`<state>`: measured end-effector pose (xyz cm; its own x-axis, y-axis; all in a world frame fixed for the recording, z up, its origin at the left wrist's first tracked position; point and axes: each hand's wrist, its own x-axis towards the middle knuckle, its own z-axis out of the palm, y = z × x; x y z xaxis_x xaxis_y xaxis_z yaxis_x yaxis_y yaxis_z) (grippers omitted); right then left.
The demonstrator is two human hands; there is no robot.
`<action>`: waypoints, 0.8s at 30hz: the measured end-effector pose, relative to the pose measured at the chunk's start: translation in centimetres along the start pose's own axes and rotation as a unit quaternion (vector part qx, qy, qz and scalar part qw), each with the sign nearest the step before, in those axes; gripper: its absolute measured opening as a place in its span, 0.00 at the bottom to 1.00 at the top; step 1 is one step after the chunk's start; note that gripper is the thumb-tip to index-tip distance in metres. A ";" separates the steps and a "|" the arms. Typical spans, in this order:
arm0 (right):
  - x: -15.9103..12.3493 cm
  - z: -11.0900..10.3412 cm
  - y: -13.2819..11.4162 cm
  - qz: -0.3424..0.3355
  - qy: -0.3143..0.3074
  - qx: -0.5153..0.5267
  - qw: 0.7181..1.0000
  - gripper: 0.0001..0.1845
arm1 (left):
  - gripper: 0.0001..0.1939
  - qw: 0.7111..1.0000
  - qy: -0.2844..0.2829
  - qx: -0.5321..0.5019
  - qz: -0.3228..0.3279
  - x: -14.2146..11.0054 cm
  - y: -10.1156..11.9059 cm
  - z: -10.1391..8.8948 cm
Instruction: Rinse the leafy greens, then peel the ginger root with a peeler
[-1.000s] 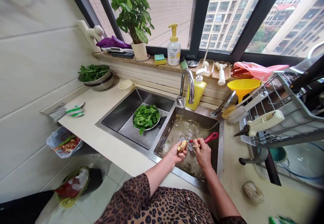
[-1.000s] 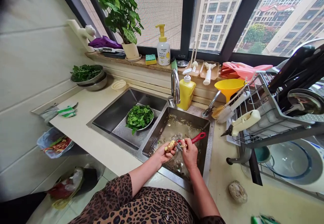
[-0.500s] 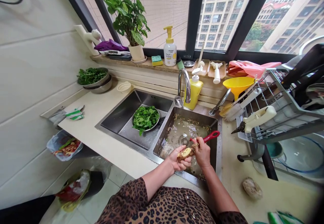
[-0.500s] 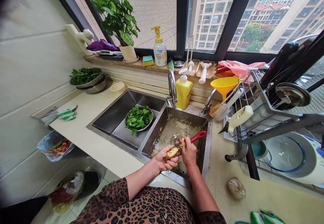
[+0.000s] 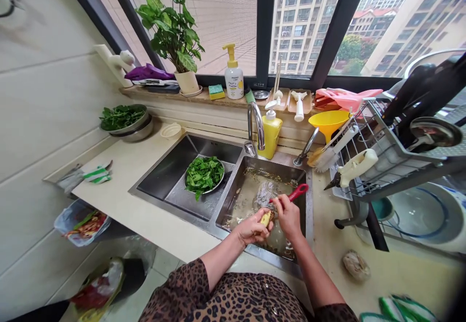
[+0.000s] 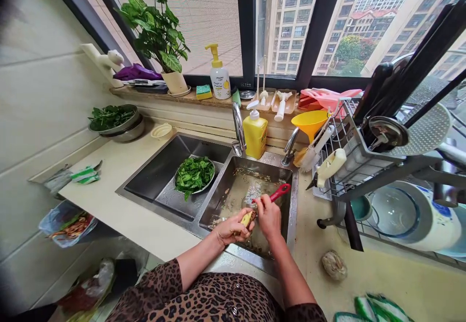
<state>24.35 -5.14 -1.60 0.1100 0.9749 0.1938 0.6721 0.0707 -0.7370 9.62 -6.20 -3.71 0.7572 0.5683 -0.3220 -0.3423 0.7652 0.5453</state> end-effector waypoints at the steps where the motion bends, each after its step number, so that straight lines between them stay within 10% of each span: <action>1: 0.2 -0.1 0.0 0.009 0.021 0.000 1.000 0.17 | 0.31 1.000 -0.001 -0.008 0.006 -0.1 0.0 0.1; 8: 0.8 -0.3 0.5 0.013 0.034 0.022 0.999 0.19 | 0.21 0.995 0.014 -0.099 0.022 -0.3 0.3 0.7; 16: -1.6 0.8 -1.4 -0.063 -0.048 0.131 0.988 0.12 | 0.21 0.944 0.237 -0.226 0.027 1.9 -0.4 -0.6; 24: -2.2 1.9 -0.8 -0.070 -0.027 0.090 0.993 0.12 | 0.29 0.964 0.169 -0.204 -0.036 1.2 -0.8 0.9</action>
<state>22.21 -6.88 -2.70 -0.0192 0.9624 0.2711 0.5360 0.2388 -0.8097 11.32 -6.45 -3.84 0.5866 0.5218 -0.6194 -0.5374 0.8229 0.1843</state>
